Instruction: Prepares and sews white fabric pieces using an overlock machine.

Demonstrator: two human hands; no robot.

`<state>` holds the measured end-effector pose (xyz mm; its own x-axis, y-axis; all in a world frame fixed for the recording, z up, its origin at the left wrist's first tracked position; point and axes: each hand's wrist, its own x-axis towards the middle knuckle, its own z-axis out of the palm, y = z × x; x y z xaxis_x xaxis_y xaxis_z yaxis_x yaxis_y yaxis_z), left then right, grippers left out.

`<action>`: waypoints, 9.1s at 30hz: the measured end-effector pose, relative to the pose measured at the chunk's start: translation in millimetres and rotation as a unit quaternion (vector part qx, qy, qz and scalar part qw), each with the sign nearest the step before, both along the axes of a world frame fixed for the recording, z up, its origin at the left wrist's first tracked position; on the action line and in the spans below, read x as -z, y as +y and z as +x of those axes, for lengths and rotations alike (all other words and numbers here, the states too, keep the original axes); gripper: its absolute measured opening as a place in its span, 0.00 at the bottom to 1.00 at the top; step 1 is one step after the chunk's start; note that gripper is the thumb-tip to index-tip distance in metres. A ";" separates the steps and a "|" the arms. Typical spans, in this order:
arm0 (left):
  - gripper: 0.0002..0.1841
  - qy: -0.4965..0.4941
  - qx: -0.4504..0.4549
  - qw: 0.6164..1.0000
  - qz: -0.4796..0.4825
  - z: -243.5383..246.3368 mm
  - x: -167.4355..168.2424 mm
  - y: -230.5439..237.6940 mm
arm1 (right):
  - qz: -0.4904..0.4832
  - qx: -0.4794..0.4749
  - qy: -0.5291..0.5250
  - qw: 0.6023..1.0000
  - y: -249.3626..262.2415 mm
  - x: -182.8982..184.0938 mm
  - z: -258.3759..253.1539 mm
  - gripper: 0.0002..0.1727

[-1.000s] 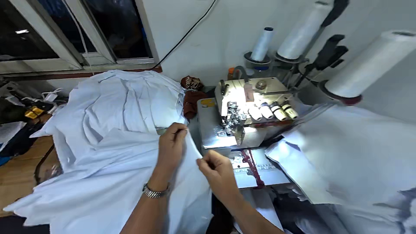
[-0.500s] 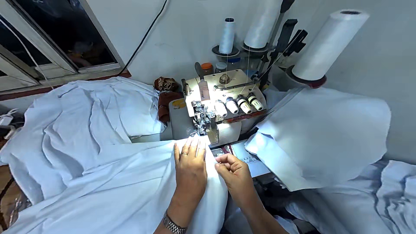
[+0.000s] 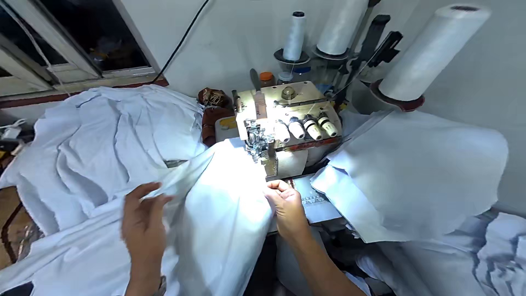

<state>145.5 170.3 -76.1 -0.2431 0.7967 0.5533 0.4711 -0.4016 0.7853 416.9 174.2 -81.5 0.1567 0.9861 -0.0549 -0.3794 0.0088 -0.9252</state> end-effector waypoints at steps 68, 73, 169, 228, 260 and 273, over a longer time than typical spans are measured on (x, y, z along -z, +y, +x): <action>0.21 -0.074 0.195 0.907 -0.365 4.5 -116.3 47.2 | 0.128 -0.264 -0.112 0.949 -75.8 80.5 9.5 0.14; 0.14 -0.029 0.069 0.913 -0.402 7.3 -96.5 62.9 | 0.098 -0.255 -0.128 0.953 -78.5 82.9 9.4 0.15; 0.16 0.408 0.114 0.904 0.061 131.6 -43.2 12.3 | 0.040 0.019 -0.099 0.994 -9.0 6.3 -0.2 0.05; 0.19 0.092 0.057 0.993 0.040 83.1 15.7 -15.9 | 0.203 -0.123 -0.262 0.935 3.1 66.4 -11.8 0.10; 0.16 0.195 0.074 0.977 -0.044 53.2 88.1 -65.0 | 0.336 -0.009 -0.577 0.745 -56.9 56.9 24.9 0.15; 0.25 -0.035 0.369 0.847 -0.380 74.9 60.0 -141.4 | 0.412 -0.202 -0.101 0.883 -55.8 -90.1 -0.9 0.17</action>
